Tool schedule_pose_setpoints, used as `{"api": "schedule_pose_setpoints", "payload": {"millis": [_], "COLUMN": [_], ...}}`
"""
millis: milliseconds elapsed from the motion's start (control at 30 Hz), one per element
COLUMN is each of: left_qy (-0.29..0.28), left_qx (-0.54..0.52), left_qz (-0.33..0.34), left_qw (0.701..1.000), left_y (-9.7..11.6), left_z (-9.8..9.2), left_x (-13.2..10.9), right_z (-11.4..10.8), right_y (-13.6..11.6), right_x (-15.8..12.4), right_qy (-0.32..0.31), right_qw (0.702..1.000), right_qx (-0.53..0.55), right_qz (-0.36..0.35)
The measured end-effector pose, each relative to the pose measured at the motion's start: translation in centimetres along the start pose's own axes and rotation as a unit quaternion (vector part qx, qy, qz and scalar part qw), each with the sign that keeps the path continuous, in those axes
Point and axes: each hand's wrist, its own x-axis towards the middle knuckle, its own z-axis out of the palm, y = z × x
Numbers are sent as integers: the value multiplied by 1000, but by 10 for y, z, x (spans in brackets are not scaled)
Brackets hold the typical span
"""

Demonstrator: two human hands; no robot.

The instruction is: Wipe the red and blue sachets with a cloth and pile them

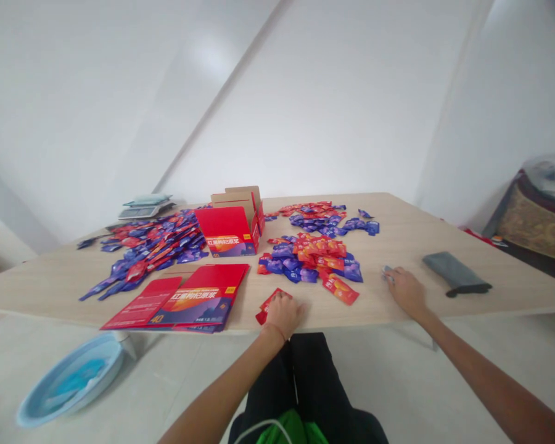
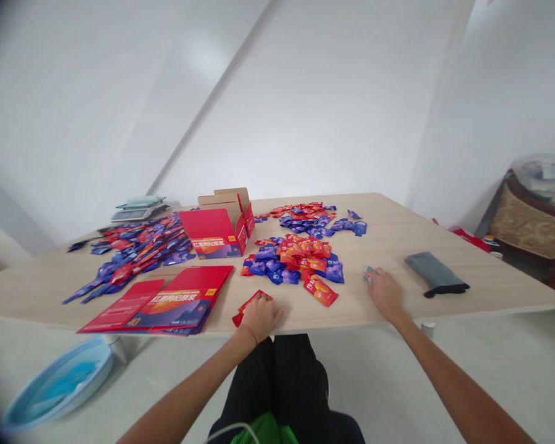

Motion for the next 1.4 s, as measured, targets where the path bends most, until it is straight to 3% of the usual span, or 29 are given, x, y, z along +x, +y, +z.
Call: {"api": "schedule_pose_setpoints", "payload": {"millis": [67,167,267,367,433,500,567,667,867,1000,1100,1233,1400], "left_qy": [6,60,123,149,165,190,228,266,238,222,226,216,195], "left_qx": [13,24,-24,-74,-79,-78,-85,-82,-18,27,13,-7,6], "left_qz": [2,38,164,300,333,314,253,175,285,219,242,320,396], "left_qw": [1000,997,979,939,925,927,937,944,928,950,943,923,897], "left_y": [0,0,-4,-16,-29,-43,-53,-53,-17,-8,-15,-20,-13], "left_z": [0,3,10,8,2,-6,-13,-19,-9,4,5,-17,-71], "left_x": [-3,-12,-29,-49,-61,-72,-80,-90,-92,-83,-78,-71,-42], "right_z": [0,-4,-9,-11,-11,-10,-10,-10,-4,0,0,0,0], "right_y": [-1,-4,-7,-8,-8,-7,-8,-8,-4,-2,-2,-2,-4], "right_x": [-1,-1,-2,-3,-2,-2,-1,-1,-1,-1,-1,-1,-2], "right_qy": [3,2,0,-1,-5,-10,-13,-11,0,5,6,9,20], "right_qw": [1000,1000,1000,1000,1000,1000,1000,1000,1000,1000,1000,1000,999], "right_qx": [7,6,-4,-1,4,5,4,5,12,12,10,17,22], "right_qz": [-3,-8,-9,-17,-18,-12,-12,-15,-22,-26,-20,-23,-20]}}
